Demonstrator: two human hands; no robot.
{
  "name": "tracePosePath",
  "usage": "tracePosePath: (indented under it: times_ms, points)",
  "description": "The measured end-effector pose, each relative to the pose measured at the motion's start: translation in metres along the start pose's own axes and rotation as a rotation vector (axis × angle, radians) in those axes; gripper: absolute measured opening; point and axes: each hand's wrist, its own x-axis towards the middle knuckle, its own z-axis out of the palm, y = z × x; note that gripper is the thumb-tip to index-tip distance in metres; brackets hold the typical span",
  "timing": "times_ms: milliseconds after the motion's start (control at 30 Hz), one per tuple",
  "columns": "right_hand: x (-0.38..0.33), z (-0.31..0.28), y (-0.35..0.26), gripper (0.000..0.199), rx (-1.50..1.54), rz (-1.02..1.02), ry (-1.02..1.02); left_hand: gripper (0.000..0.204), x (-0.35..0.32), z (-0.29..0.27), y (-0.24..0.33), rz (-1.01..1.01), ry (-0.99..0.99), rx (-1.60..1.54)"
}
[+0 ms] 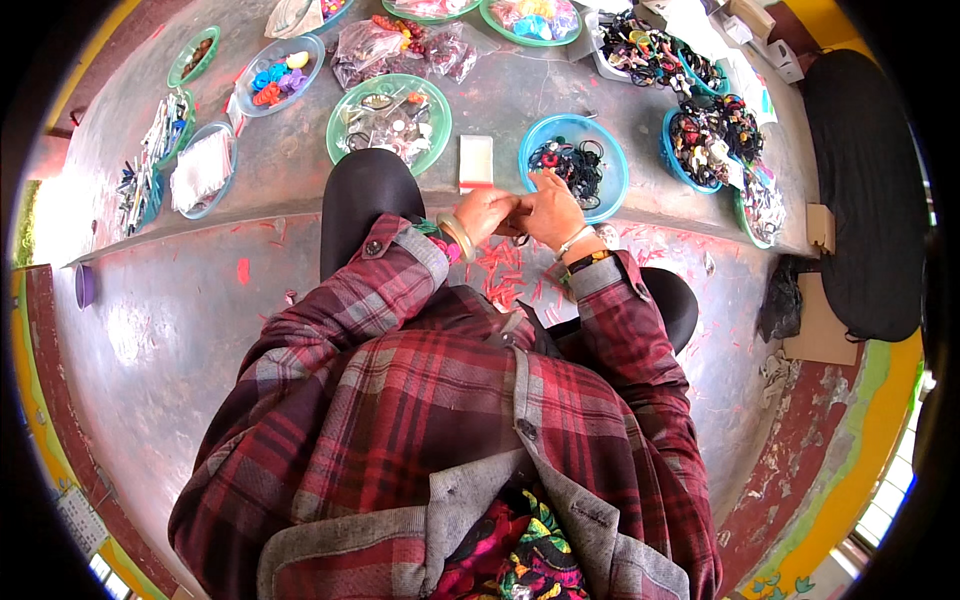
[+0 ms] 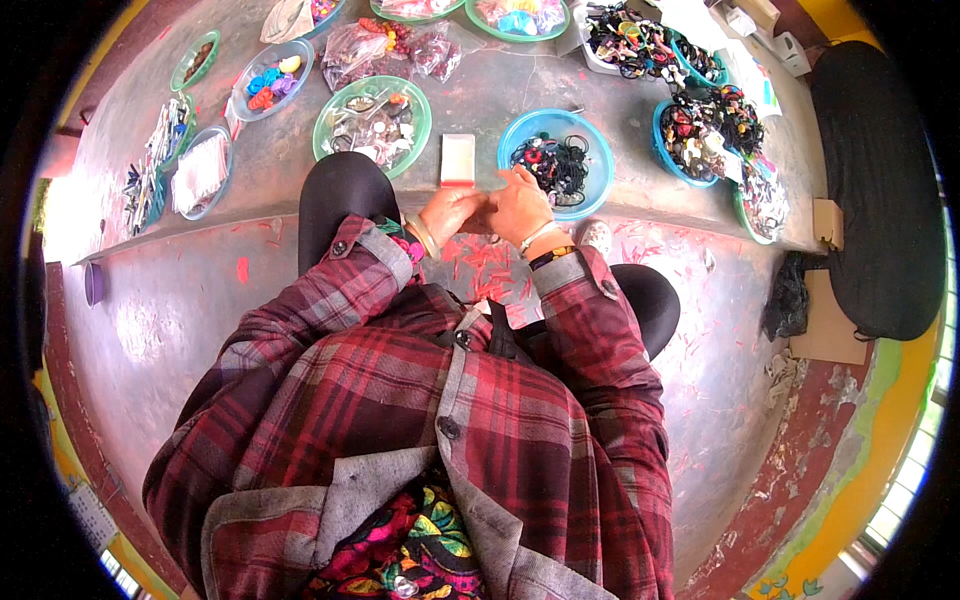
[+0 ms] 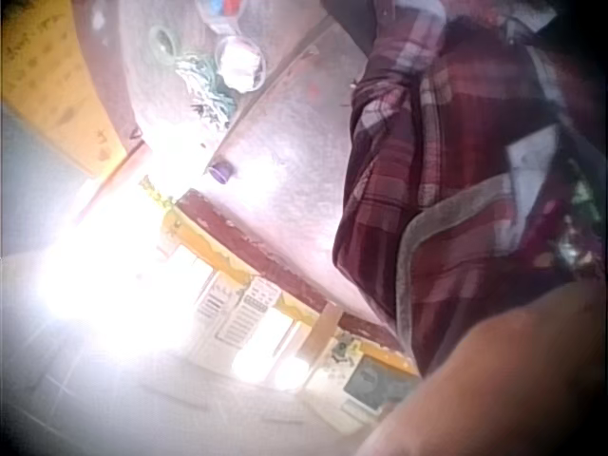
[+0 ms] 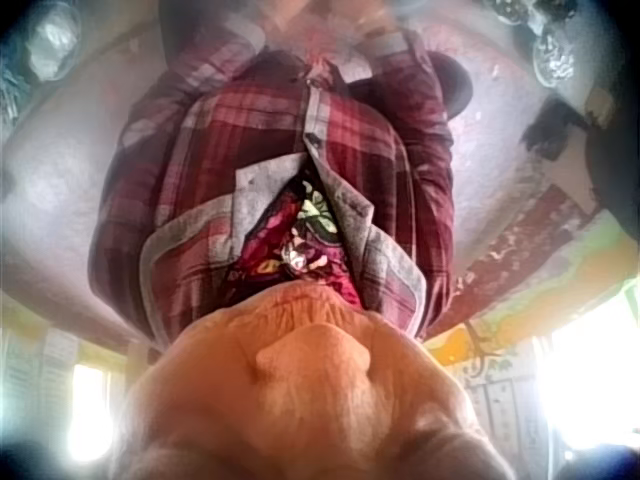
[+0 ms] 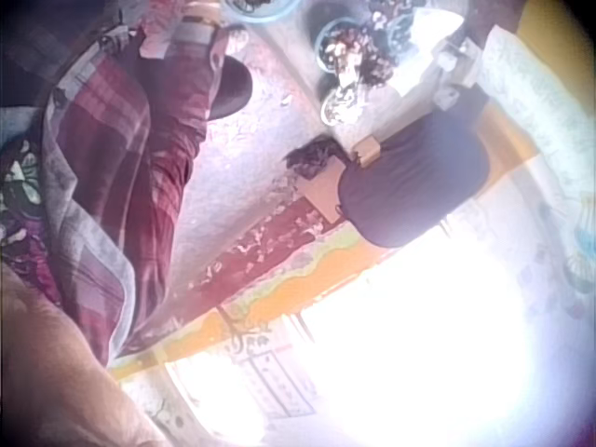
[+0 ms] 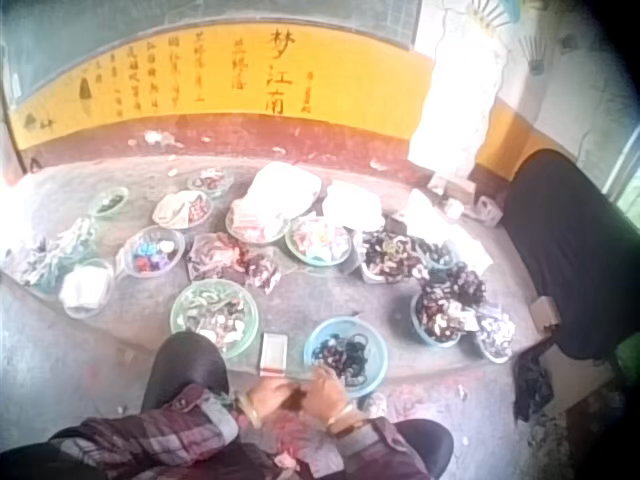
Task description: The person sits on the floor and assembles hair accessories by hand. They pick up hair ties and small plastic clips from bowls, attach the clips to the ties, and place the finished items into a small box.
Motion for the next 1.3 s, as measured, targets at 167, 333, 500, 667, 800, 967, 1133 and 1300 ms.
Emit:
tracePosePath:
  times_ms: [167,333,500,667,800,967,1133,1300]
  points:
    - [0.000,-0.007,-0.005,0.022,0.112,0.137,0.068,0.024,0.001,-0.004,0.001,0.009,0.070,-0.038]
    - [0.002,-0.006,0.015,0.043,0.791,0.365,0.223,0.026,-0.002,-0.008,0.011,0.040,0.215,-0.211]
    - [-0.004,-0.009,0.009,0.039,1.005,0.454,-0.042,0.028,-0.007,-0.007,0.016,0.111,0.180,-0.359]
    - [-0.009,-0.029,-0.016,0.020,1.072,0.402,0.023,0.029,-0.020,0.001,0.026,0.074,0.162,-0.473]
    - [-0.012,-0.019,-0.014,0.021,0.828,0.345,0.185,0.025,-0.026,0.002,0.033,0.042,0.191,-0.482]
    - [-0.019,-0.028,-0.027,0.019,0.655,0.328,0.278,0.020,-0.035,0.011,0.038,0.090,0.247,-0.485]
    - [-0.024,-0.027,-0.028,0.016,0.556,0.244,0.346,0.026,-0.039,0.017,0.038,0.085,0.184,-0.457]
    - [-0.026,-0.035,-0.035,0.015,0.626,0.279,0.366,0.026,-0.045,0.025,0.045,0.121,0.170,-0.410]
